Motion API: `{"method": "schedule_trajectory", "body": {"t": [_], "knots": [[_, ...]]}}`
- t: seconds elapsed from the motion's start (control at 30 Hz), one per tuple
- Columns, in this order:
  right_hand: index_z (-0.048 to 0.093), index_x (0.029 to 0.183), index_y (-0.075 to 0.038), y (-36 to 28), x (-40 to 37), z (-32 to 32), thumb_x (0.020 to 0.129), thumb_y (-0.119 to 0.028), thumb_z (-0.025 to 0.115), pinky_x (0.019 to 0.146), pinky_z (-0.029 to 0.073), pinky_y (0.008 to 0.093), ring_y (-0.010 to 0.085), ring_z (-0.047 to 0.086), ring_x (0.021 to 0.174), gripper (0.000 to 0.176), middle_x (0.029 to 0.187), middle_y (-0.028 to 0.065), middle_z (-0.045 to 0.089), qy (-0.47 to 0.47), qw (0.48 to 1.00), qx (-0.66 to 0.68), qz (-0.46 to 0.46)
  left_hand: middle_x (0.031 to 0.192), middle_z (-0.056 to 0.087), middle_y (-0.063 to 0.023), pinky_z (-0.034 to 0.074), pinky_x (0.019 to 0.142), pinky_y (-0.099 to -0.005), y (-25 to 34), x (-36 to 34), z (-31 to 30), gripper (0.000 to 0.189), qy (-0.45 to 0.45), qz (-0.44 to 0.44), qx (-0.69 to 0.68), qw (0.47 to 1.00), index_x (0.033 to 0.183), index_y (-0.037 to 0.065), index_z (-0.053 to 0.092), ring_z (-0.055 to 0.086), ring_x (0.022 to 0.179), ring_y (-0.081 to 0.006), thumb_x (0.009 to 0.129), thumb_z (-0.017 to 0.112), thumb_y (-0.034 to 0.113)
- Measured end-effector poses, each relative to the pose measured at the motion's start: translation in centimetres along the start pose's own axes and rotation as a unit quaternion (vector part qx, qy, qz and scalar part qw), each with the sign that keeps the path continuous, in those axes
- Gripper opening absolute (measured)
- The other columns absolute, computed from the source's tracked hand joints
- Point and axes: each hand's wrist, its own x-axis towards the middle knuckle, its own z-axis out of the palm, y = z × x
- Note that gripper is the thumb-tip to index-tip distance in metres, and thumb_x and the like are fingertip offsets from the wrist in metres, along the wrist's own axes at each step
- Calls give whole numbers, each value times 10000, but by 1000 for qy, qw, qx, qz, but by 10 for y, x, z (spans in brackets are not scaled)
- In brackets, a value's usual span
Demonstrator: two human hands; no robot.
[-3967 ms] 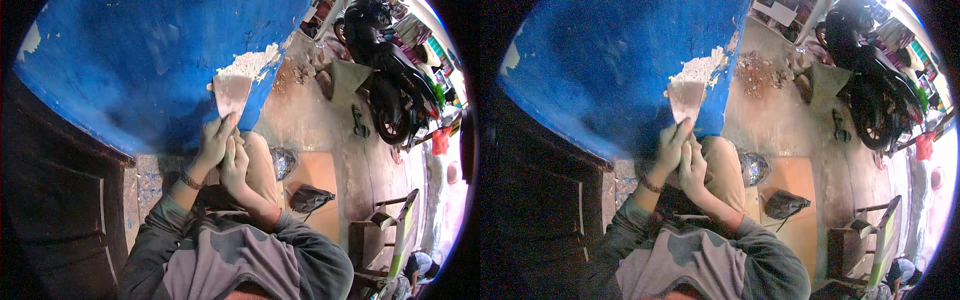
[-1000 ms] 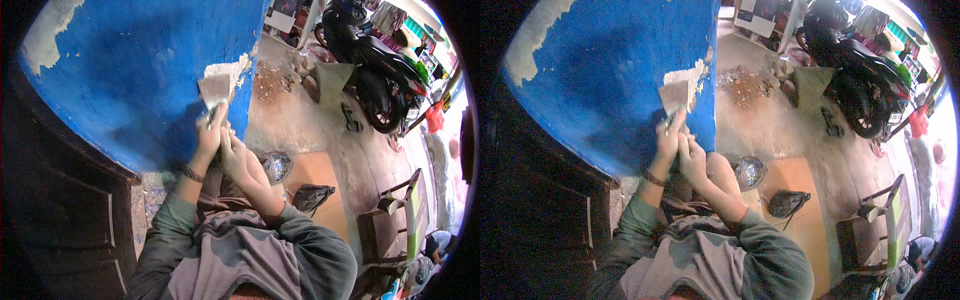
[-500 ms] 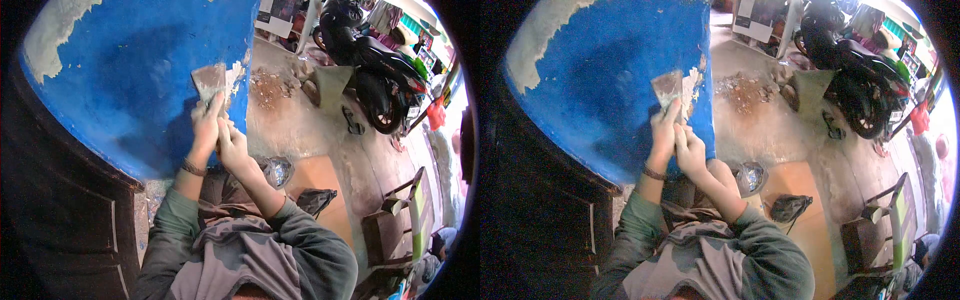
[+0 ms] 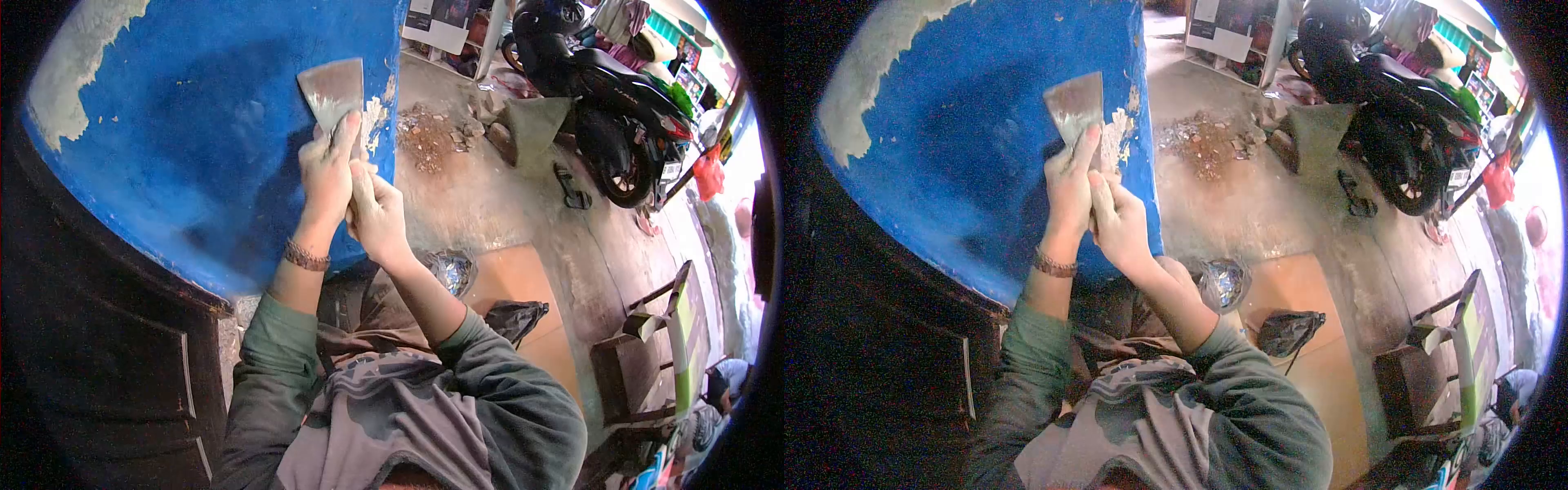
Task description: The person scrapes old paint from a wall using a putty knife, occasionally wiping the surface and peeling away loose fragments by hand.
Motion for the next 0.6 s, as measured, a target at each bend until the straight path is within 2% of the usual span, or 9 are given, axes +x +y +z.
{"method": "schedule_trajectory", "body": {"t": [0.03,0.17,0.2,0.33,0.4,0.5,0.53,0.57,0.6], "knots": [[600,855,52,11,0,-2,975,-279,473,560,440,279,108,529,598,375,654,23,569,-1,1000,0,-5,593,549,-25,414,450,-261,-6,-3,-3,356,4,-31,2,1000,755,-4,647,519,481,-102,897,610,321],[599,872,49,118,-23,-12,971,-262,481,561,435,278,98,521,603,347,649,36,561,138,971,-94,-171,589,529,-5,409,456,-252,-90,-43,-26,291,33,-58,2,998,832,-10,671,478,484,-77,913,593,259],[603,880,36,119,-28,-16,969,-255,485,555,423,269,88,505,595,326,638,32,553,127,984,-76,-95,590,529,-6,409,449,-254,-90,-40,-24,297,38,-42,13,998,810,-8,667,481,487,-76,911,597,262],[587,858,30,48,-7,-4,977,-283,466,518,404,252,78,500,559,356,597,23,540,51,997,-33,-54,583,547,-40,422,428,-270,-29,-15,-11,390,7,-16,41,999,682,-16,596,513,474,-91,905,600,304],[567,832,32,21,-7,0,983,-286,449,487,389,272,91,463,513,371,566,12,511,31,999,-30,-19,574,535,-33,433,431,-270,-13,-10,-5,375,9,-26,37,999,703,-16,598,498,455,-92,904,599,301],[587,873,41,53,-12,-4,985,-271,449,530,410,257,87,484,569,359,615,23,540,51,994,-79,-57,588,548,-37,443,437,-275,-37,-18,-15,337,9,-16,40,999,771,-23,628,509,470,-94,913,588,279],[610,932,48,76,-20,-4,978,-245,468,598,422,237,76,501,663,330,693,42,565,87,991,-39,-99,590,548,-31,449,446,-273,-50,-30,-20,322,1,-72,15,997,789,-24,645,514,483,-91,923,575,260],[620,986,52,96,-25,-10,971,-224,481,655,421,224,66,499,736,310,756,54,574,88,989,-54,-108,584,536,-17,443,446,-270,-73,-36,-25,312,16,46,98,994,799,-21,659,509,486,-86,925,573,252],[621,957,48,94,-25,-8,971,-227,480,632,418,227,65,496,711,310,734,44,565,103,987,-55,-113,580,532,-14,437,441,-270,-69,-38,-20,315,26,5,83,996,774,-14,654,506,484,-86,921,579,255]]}}
